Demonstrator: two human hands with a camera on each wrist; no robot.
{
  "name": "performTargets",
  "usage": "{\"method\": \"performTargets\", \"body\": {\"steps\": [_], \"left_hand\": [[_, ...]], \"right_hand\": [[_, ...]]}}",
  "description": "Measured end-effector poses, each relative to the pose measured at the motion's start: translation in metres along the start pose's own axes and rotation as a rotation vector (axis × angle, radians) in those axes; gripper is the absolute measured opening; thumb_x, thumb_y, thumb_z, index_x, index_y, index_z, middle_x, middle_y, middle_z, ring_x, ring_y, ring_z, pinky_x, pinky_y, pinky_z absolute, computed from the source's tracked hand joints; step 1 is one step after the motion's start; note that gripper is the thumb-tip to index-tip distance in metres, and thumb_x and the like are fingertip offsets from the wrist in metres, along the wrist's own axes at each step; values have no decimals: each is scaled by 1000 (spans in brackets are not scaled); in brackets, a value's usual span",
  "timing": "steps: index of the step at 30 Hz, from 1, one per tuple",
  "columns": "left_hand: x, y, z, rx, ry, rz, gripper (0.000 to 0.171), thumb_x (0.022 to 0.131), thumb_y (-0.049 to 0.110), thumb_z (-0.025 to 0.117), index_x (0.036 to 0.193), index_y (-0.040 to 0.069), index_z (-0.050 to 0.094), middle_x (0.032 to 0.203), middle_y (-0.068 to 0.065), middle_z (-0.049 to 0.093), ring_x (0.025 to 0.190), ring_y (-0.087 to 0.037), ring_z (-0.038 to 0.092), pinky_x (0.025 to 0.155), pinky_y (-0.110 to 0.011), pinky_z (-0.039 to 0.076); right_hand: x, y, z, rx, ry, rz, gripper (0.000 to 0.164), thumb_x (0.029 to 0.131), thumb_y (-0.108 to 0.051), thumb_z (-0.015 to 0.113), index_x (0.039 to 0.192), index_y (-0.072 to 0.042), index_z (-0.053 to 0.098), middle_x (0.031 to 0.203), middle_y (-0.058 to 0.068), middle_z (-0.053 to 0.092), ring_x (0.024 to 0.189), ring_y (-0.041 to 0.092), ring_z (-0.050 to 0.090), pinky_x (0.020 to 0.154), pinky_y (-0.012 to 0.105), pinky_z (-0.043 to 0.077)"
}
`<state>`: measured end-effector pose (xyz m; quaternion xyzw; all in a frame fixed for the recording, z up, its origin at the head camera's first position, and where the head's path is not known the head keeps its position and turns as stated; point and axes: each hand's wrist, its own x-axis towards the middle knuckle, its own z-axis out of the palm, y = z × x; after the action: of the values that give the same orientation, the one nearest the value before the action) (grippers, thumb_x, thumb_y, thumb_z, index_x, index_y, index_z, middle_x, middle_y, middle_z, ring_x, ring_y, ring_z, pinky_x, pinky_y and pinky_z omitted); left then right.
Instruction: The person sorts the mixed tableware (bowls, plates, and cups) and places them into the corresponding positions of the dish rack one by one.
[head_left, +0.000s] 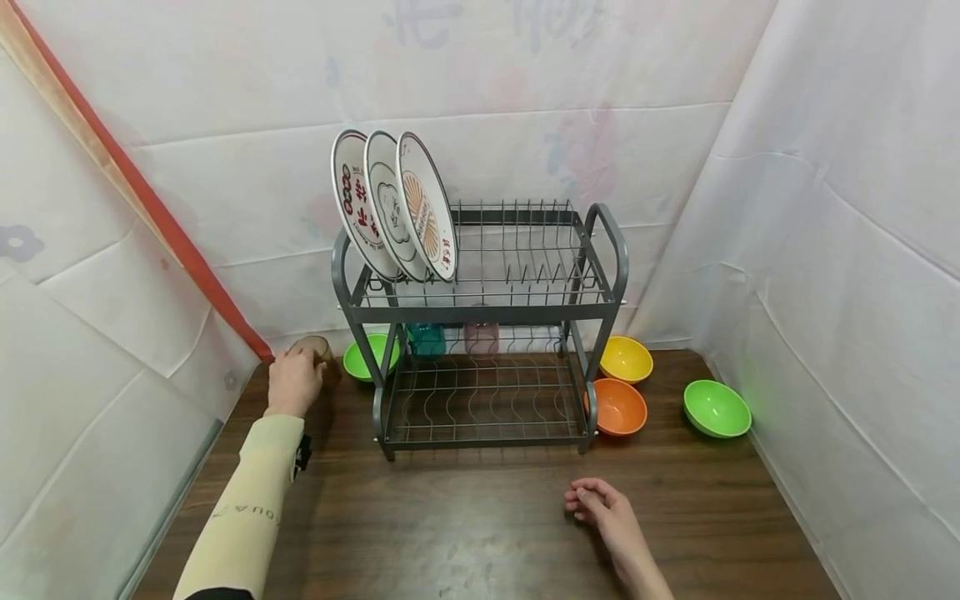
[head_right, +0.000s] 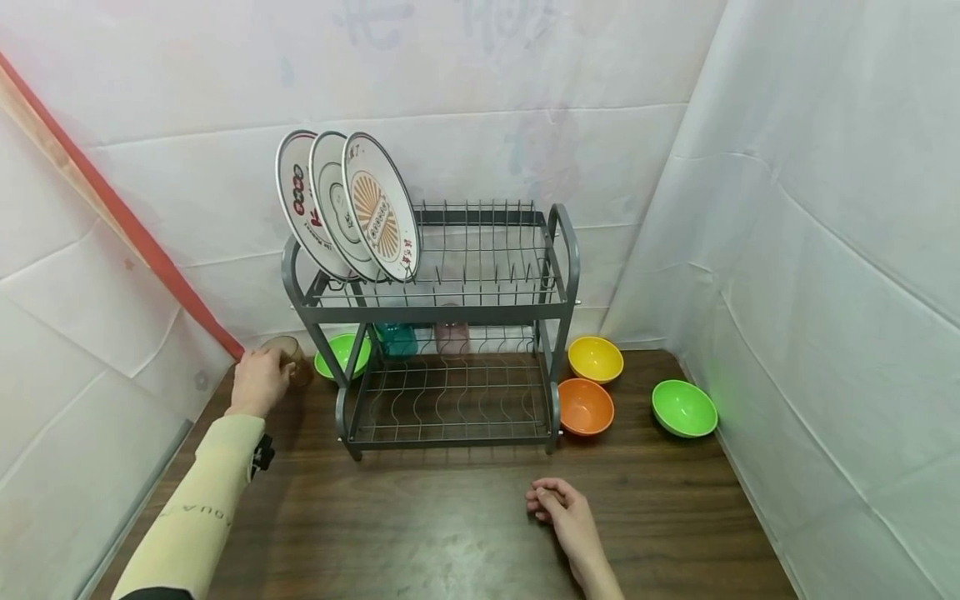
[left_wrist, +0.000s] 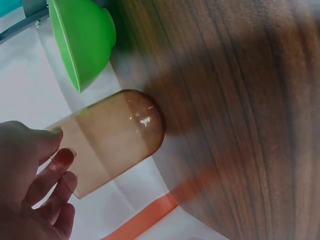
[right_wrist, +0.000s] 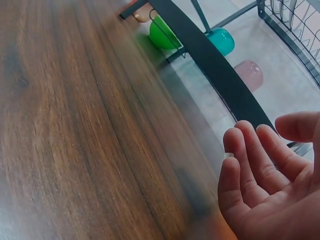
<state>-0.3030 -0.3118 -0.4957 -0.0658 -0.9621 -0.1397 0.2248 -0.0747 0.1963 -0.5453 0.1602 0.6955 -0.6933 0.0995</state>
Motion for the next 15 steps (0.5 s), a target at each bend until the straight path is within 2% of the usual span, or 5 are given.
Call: {"method": "performTargets", "body": {"steps": [6, 9, 13, 15], "left_hand": [[-6, 1, -1, -71, 61, 15, 13, 81, 0, 74, 86, 1, 62, 92, -27, 64, 86, -50, 53, 75, -63, 43], [-9, 2, -2, -103, 70, 9, 13, 82, -2, 73, 85, 4, 62, 89, -22, 64, 88, -48, 54, 76, -60, 43], [-15, 4, -6, -108, 54, -33, 6, 87, 0, 69, 92, 1, 67, 91, -23, 65, 90, -47, 54, 76, -61, 44], [-19, 5, -9, -111, 50, -53, 9, 89, 2, 67, 96, -3, 68, 92, -25, 65, 90, -47, 54, 77, -62, 44]], "right_hand": [[-2, 1, 3, 17, -30, -34, 31, 103, -16, 53, 120, 9, 57, 105, 16, 68, 97, 28, 67, 83, 38, 53], [-3, 2, 6, 25, -50, -45, 31, 103, -16, 54, 120, 10, 57, 104, 15, 69, 97, 28, 67, 83, 37, 53], [-4, 2, 9, 23, -65, -42, 32, 103, -17, 54, 120, 10, 57, 103, 13, 69, 96, 27, 67, 82, 36, 53], [-5, 3, 9, 21, -68, -40, 31, 103, -17, 54, 119, 9, 57, 103, 13, 69, 96, 27, 67, 83, 37, 53]]}}
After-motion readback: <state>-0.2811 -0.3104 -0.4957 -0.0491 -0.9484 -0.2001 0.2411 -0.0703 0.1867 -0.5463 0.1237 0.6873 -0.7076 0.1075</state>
